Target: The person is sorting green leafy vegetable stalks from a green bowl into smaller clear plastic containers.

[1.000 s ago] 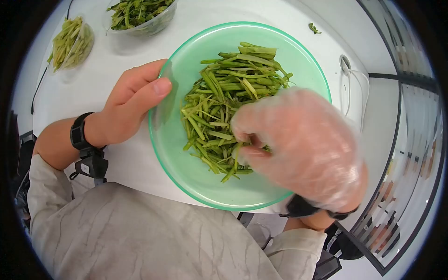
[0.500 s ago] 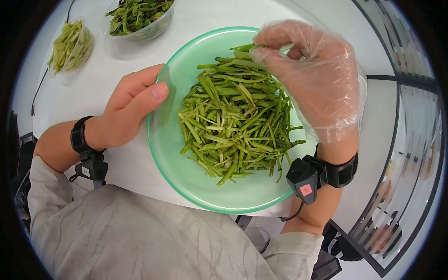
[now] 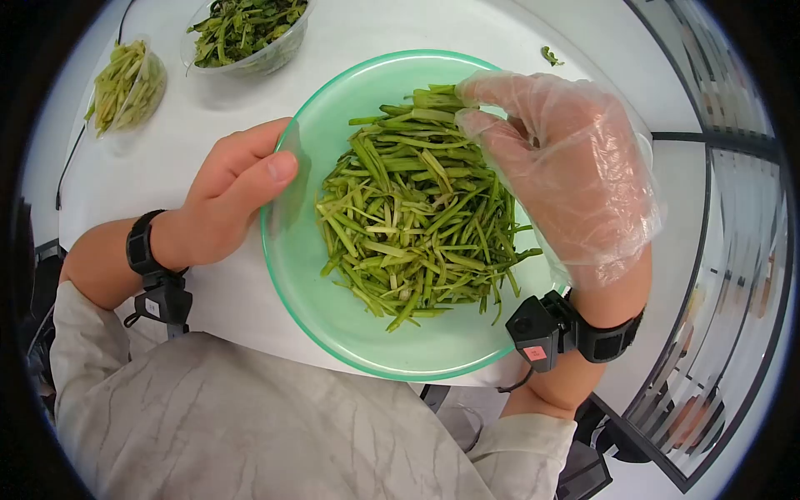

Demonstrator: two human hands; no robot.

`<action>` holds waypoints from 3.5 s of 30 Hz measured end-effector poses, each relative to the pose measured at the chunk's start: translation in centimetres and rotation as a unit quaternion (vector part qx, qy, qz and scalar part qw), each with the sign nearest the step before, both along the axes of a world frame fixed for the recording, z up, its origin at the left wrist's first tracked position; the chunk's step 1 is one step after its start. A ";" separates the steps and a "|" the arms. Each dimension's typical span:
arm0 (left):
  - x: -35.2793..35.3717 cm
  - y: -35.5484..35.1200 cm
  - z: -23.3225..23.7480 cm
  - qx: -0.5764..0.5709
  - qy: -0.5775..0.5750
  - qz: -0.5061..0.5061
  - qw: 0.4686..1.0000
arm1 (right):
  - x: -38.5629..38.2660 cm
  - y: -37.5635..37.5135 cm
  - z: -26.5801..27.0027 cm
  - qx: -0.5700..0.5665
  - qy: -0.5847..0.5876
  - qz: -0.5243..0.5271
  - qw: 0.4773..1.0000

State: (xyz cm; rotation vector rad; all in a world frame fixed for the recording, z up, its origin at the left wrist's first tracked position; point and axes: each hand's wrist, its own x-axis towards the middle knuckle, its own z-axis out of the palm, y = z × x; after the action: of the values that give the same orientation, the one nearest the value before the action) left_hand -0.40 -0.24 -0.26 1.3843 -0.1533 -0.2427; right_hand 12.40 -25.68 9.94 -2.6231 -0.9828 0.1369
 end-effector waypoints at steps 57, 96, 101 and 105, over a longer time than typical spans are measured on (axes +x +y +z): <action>0.1 0.1 -0.1 -0.005 0.003 -0.009 1.000 | -0.4 0.5 -0.7 -0.026 -0.034 -0.028 0.999; 0.5 -0.2 -0.2 0.012 -0.069 0.036 0.997 | -3.0 16.7 5.3 0.113 0.210 0.014 0.971; 0.2 -0.6 -0.7 -0.024 -0.064 0.087 0.994 | -2.6 25.8 3.8 0.043 0.152 0.102 0.982; 0.2 -2.8 -3.5 -0.025 -0.104 0.133 0.985 | -2.2 29.2 2.3 0.008 0.084 0.110 0.990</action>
State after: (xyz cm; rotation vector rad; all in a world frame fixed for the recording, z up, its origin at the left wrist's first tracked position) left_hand -0.16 -3.00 -3.76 1.3616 -0.1449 0.1284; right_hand 10.18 3.56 12.24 -2.4344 -1.2046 0.3944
